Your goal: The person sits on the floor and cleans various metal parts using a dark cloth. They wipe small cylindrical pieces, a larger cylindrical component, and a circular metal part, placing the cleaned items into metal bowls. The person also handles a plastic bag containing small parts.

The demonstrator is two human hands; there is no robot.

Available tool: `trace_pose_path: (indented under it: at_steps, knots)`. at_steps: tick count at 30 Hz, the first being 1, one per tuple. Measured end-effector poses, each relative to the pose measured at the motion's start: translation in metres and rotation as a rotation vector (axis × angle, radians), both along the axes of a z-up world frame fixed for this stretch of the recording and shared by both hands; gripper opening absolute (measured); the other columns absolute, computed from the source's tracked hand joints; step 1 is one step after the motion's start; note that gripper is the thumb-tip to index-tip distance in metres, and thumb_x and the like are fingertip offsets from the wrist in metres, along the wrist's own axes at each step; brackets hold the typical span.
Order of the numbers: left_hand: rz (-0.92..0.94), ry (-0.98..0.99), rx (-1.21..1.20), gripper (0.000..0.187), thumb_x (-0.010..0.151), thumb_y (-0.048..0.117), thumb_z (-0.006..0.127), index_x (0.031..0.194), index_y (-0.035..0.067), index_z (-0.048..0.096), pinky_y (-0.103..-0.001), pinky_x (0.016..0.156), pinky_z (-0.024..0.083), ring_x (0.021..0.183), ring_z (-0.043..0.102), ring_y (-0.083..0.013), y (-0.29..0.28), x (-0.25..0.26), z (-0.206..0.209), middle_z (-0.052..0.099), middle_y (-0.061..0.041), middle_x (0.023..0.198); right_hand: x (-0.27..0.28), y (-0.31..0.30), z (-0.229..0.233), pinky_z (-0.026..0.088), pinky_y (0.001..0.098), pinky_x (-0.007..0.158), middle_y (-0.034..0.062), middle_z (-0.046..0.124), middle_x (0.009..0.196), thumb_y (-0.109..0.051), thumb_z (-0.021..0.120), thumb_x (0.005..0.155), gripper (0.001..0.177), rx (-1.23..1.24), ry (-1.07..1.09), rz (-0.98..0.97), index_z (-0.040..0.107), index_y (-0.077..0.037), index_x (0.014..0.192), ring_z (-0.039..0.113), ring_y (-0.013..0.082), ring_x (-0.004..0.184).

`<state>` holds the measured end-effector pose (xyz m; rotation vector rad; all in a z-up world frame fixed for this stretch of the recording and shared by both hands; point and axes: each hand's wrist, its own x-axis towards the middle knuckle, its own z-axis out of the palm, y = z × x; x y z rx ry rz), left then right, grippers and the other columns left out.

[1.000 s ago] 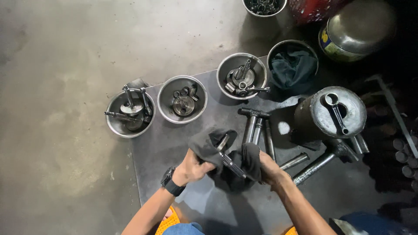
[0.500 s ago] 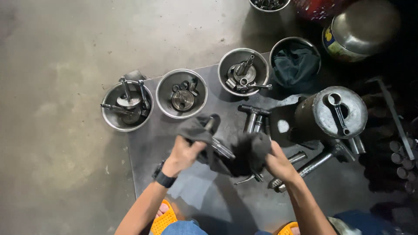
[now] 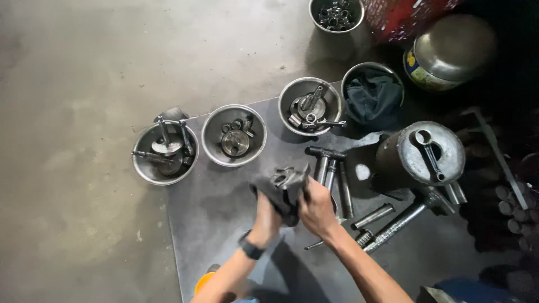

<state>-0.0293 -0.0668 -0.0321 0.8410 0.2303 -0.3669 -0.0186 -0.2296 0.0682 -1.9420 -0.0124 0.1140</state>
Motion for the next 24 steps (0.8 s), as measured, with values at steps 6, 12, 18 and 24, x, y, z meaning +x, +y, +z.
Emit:
trace_pose_path:
  at_steps: [6, 12, 18, 24]
  knots:
    - [0.327, 0.24, -0.375, 0.051, 0.105, 0.048, 0.039, 0.122, 0.006, 0.061, -0.042, 0.102, 0.047, 0.113, 0.062, -0.0229, 0.003, 0.014, 0.016, 0.065, -0.007, 0.121, -0.014, -0.044, -0.031, 0.056, 0.0424, 0.075, 0.0159, 0.069, 0.087, 0.004, 0.057, 0.081, 0.021, -0.221, -0.446, -0.117, 0.067, -0.001, 0.099, 0.069, 0.0281, 0.083]
    - [0.328, -0.367, 0.297, 0.044, 0.103, 0.034, 0.043, 0.133, 0.002, 0.047, -0.039, 0.104, 0.044, 0.116, 0.057, -0.0241, 0.019, -0.016, -0.038, 0.056, -0.011, 0.129, 0.007, -0.042, -0.036, 0.056, 0.0397, 0.071, 0.009, 0.073, 0.094, -0.036, 0.023, 0.102, 0.052, 0.558, 0.353, -0.304, 0.064, -0.007, 0.117, 0.067, 0.0193, 0.077]
    - [0.15, -0.714, 0.703, 0.018, 0.099, 0.011, 0.049, 0.116, 0.009, 0.054, -0.041, 0.096, 0.046, 0.106, 0.053, -0.0294, 0.012, -0.013, -0.018, 0.055, -0.016, 0.118, 0.014, 0.017, 0.04, 0.052, 0.0479, 0.084, 0.0265, 0.071, 0.104, -0.017, 0.053, 0.099, 0.026, -0.327, 0.119, 0.057, 0.066, -0.003, 0.116, 0.065, 0.0451, 0.103]
    - [0.376, -1.093, 1.191, 0.014, 0.099, 0.012, 0.056, 0.108, 0.003, 0.061, -0.043, 0.099, 0.045, 0.11, 0.055, -0.0336, 0.03, -0.001, 0.001, 0.055, -0.017, 0.118, 0.006, 0.021, 0.026, 0.048, 0.0537, 0.086, 0.0324, 0.066, 0.102, -0.001, 0.041, 0.083, 0.05, -0.038, -0.138, -0.024, 0.055, 0.003, 0.131, 0.06, 0.0525, 0.101]
